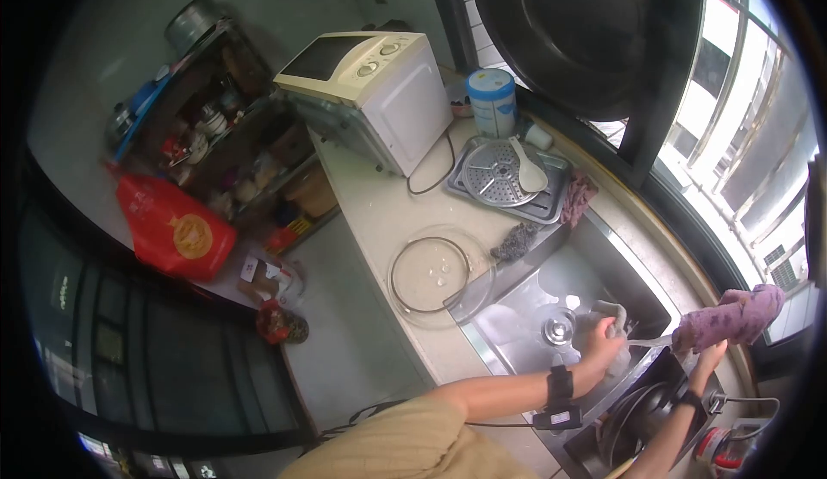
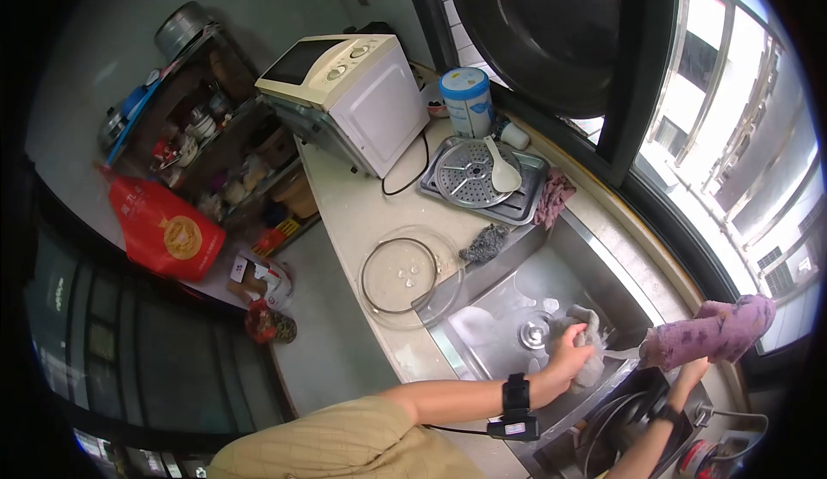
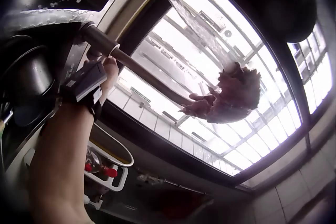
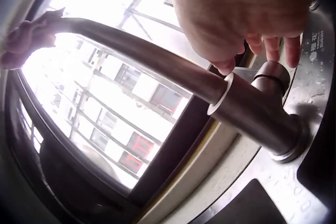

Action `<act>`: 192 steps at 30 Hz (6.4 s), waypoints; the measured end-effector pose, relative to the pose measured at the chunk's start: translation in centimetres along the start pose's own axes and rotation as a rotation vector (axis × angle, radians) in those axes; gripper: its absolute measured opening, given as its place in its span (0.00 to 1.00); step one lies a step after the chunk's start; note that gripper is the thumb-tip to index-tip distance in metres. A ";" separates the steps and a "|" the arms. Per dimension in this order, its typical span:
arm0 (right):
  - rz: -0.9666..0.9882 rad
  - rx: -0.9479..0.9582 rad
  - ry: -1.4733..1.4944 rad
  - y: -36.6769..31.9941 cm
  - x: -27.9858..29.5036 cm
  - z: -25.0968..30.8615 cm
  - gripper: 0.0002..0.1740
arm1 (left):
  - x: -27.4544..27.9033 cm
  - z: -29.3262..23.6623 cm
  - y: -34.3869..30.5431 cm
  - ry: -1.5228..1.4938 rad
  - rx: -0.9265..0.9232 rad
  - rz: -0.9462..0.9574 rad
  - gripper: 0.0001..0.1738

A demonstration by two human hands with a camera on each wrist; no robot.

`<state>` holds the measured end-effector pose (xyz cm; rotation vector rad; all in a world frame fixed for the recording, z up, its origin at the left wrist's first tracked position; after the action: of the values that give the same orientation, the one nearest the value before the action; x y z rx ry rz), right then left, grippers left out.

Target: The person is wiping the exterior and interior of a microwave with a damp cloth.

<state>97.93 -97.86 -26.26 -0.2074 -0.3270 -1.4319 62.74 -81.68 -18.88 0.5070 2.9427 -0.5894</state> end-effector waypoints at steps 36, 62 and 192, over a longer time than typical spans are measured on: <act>0.603 -0.404 0.733 -29.3 -5.9 9.7 0.34 | 1.5 1.5 -2.3 -0.909 0.772 0.632 0.19; 0.771 -0.365 1.021 -28.9 -5.6 14.3 0.54 | 4.1 -2.8 -4.8 -0.764 0.812 0.982 0.19; 0.722 0.091 0.121 -28.9 -6.6 16.1 0.15 | 10.9 -12.6 -3.3 0.601 -0.985 0.134 0.16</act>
<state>67.03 -90.17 -15.03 -0.1424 -0.1864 -0.7109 50.96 -76.33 -7.84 0.8057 3.1212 1.1716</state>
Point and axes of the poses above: each hand's wrist, its own y-axis towards the middle knuckle, its own x-axis out of the back of the hand, z = x × y, the point moved 4 cm from there along y, towards the middle knuckle, and after that the axes turned 6 degrees about -x, right-handed, at the moved point
